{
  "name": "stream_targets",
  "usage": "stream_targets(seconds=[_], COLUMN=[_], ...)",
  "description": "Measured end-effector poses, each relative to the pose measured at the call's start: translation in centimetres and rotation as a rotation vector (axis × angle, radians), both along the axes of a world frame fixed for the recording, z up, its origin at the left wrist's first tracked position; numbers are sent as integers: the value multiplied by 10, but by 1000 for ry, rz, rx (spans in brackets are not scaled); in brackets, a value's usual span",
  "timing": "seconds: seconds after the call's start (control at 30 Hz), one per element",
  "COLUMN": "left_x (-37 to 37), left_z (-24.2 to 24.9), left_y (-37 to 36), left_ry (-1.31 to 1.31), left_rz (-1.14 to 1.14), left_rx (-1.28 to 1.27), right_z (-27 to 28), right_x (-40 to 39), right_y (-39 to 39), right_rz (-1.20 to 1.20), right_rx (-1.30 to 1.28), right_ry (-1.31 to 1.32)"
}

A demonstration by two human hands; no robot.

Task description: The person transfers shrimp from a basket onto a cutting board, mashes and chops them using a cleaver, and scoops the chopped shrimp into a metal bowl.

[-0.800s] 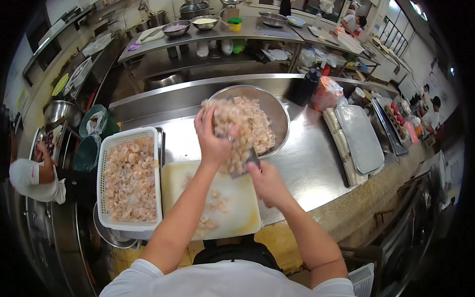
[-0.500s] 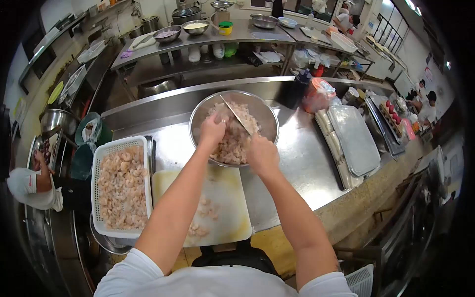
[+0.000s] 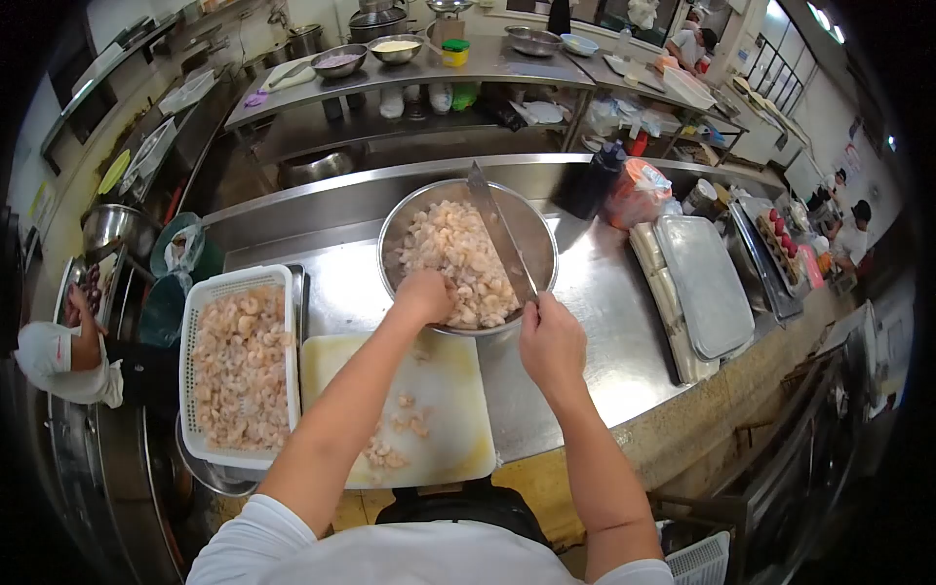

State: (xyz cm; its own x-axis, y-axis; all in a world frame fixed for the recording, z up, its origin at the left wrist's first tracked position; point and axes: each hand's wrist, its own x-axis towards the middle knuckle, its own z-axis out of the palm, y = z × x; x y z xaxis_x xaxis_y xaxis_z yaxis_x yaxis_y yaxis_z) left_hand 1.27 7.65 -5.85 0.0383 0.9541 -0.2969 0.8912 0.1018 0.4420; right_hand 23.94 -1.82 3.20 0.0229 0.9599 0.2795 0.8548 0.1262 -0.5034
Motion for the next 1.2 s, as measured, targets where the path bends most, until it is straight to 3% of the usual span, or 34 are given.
stream_targets(seconds=[0.1,0.13,0.23,0.33,0.4,0.53,0.73,0.83,0.93,1.0,1.2], left_x=[-32,-41,-67,-74,-54,-25,-38,-63,-106,-124,-131], left_z=[7,21,4,-73,-91,-110,-108,-68,-87,-93,-115], left_y=[-23,-33,-69,-101,-114,-129,-217,-257,-234,-216,-211], left_ry=[-265,-387,-659,-596,-375,-197,-137,-408,-237,-81,-144], left_rz=[92,153,502,506,380,27,-252,-81,218,502,246], left_rx=[451,518,489,371,467,531,148,245,587,607,448], right_z=[-4,-2,0,-10,-17,-27,-52,-67,-86,-100,-146], right_x=[11,13,20,26,25,15,5,-1,-10,-14,3], right_y=[-20,-28,-54,-81,-97,-123,-146,-148,-142,-137,-157], right_rz=[53,50,38,40,50,92,215,289,319,287,303], right_rx=[54,21,-51,-80,-119,-178,-166,-123,-52,-49,-30], right_ry=[150,203,330,394,429,434,249,94,-96,-206,-268])
